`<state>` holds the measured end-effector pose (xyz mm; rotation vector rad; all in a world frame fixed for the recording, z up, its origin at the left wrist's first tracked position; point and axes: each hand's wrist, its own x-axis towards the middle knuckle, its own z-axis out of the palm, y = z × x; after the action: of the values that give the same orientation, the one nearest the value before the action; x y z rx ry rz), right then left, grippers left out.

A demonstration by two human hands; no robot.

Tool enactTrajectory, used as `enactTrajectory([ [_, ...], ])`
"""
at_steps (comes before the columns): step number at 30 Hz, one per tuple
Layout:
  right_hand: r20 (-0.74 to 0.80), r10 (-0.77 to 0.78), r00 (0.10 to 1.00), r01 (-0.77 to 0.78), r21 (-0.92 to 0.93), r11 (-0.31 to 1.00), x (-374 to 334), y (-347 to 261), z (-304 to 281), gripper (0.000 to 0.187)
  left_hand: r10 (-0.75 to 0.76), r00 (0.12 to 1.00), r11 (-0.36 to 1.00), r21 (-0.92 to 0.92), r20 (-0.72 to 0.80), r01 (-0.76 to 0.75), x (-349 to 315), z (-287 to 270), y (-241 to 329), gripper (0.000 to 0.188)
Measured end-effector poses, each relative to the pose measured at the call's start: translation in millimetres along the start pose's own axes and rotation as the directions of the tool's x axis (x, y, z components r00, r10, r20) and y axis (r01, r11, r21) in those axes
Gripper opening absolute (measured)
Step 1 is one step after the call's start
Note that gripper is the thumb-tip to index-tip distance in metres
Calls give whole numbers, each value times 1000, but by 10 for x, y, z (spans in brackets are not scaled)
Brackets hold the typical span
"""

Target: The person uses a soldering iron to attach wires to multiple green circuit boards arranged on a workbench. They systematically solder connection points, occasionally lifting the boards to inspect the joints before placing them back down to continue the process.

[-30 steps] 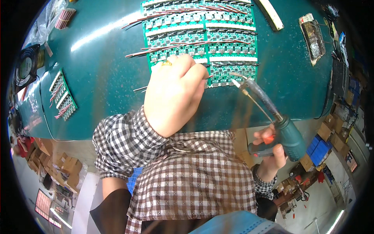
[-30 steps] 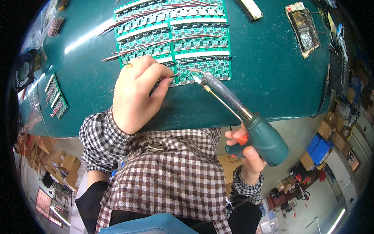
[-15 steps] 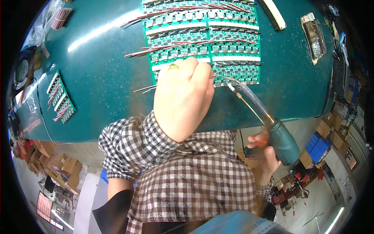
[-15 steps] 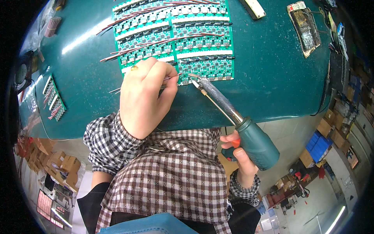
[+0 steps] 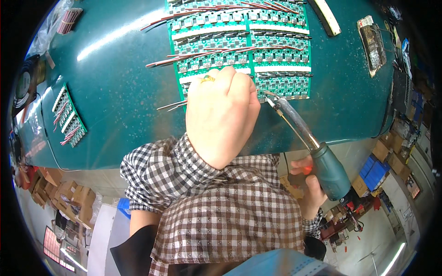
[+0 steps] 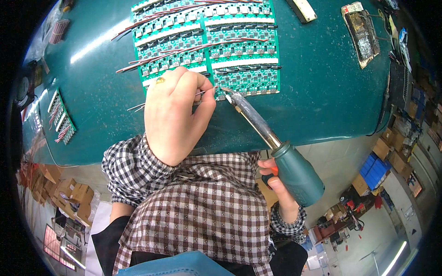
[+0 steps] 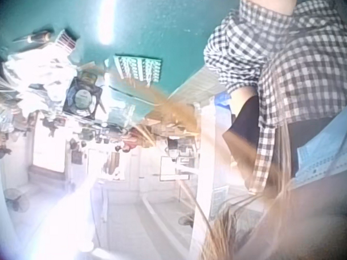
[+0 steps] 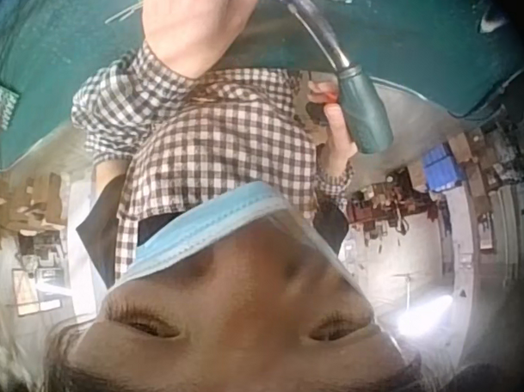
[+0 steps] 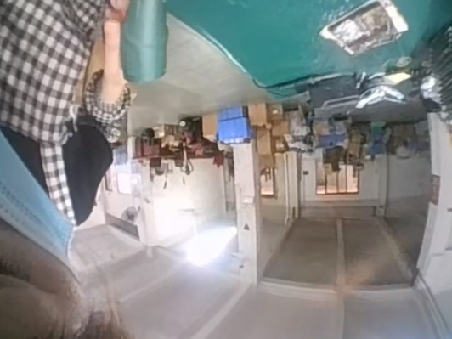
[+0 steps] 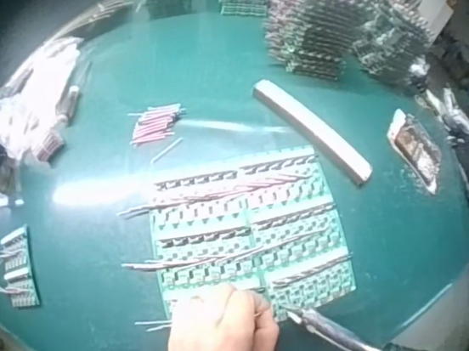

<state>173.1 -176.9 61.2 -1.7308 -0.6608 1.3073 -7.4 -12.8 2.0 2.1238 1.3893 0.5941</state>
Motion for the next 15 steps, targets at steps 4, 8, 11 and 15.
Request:
enactTrajectory([
  [4, -63, -24, 998, 18, -99, 995, 36, -77, 137, 58, 0, 1000, 1000, 15, -2, 0, -1, 10, 5, 15],
  [8, 27, -10, 1000, 10, 28, 1000, 12, -36, 39, 49, 4, 1000, 1000, 11, -9, -4, 5, -12, 8, 16],
  [11, 24, -12, 1000, 12, 9, 1000, 3, -42, 36, 49, 9, 1000, 1000, -14, -4, -9, 15, -10, -3, 16],
  [15, 41, -33, 999, 31, 40, 999, 9, -29, 36, 50, 4, 1000, 999, -40, 0, -4, 27, -15, -7, 16],
])
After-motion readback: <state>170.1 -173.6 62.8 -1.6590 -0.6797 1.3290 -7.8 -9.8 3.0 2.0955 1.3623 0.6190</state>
